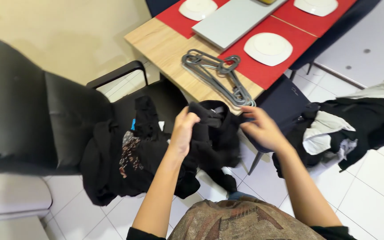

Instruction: The person picks up garments from a chair and places them on hangers. They handle a black shirt and a patterned top, inserting hangers and arranging the items on a nearby chair. The person uses both hands to manipulate the clothes and hangers throughout the clip.

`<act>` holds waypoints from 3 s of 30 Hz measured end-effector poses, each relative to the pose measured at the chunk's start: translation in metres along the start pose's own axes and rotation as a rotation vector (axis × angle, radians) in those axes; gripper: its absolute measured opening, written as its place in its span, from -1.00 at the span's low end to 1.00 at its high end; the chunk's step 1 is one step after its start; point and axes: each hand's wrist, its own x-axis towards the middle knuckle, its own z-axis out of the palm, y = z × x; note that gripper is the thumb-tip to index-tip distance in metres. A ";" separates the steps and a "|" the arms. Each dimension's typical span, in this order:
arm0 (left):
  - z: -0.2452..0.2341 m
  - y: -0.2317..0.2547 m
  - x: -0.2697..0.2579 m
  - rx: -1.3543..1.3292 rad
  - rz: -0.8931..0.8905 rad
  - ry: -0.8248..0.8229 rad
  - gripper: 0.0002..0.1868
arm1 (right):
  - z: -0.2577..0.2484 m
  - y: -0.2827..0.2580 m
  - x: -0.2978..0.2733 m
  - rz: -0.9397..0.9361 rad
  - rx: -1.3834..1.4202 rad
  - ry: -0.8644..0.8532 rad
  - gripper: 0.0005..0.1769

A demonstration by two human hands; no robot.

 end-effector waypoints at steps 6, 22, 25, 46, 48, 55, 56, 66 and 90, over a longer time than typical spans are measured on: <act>0.030 0.005 0.013 0.064 0.017 -0.115 -0.72 | 0.027 -0.013 0.021 -0.368 -0.199 -0.216 -0.59; -0.058 -0.043 0.068 1.362 -0.299 0.406 -0.55 | -0.078 0.026 0.107 0.011 -0.055 -0.575 -0.49; -0.037 -0.078 0.070 1.389 -0.051 0.105 -0.56 | -0.061 0.081 0.154 0.210 0.063 -0.324 -0.58; 0.060 -0.026 0.063 1.019 -0.351 0.316 -0.47 | -0.003 0.212 0.286 0.391 0.085 -0.372 -0.73; 0.058 -0.022 0.060 1.012 -0.347 0.308 -0.49 | -0.017 0.191 0.268 0.318 0.181 -0.362 -0.81; 0.048 -0.005 0.058 0.899 -0.208 0.169 -0.63 | -0.056 0.127 0.203 0.124 0.969 -0.313 -0.88; 0.046 -0.001 0.059 0.859 -0.214 0.142 -0.65 | -0.053 0.120 0.199 0.080 1.042 -0.314 -0.89; 0.008 0.037 0.045 0.430 -0.021 -0.087 -0.62 | -0.001 0.081 0.172 -0.069 0.900 -0.550 -0.92; -0.022 0.081 -0.013 0.458 0.098 -0.183 -0.40 | 0.030 -0.006 0.078 -0.146 0.519 -0.372 -0.65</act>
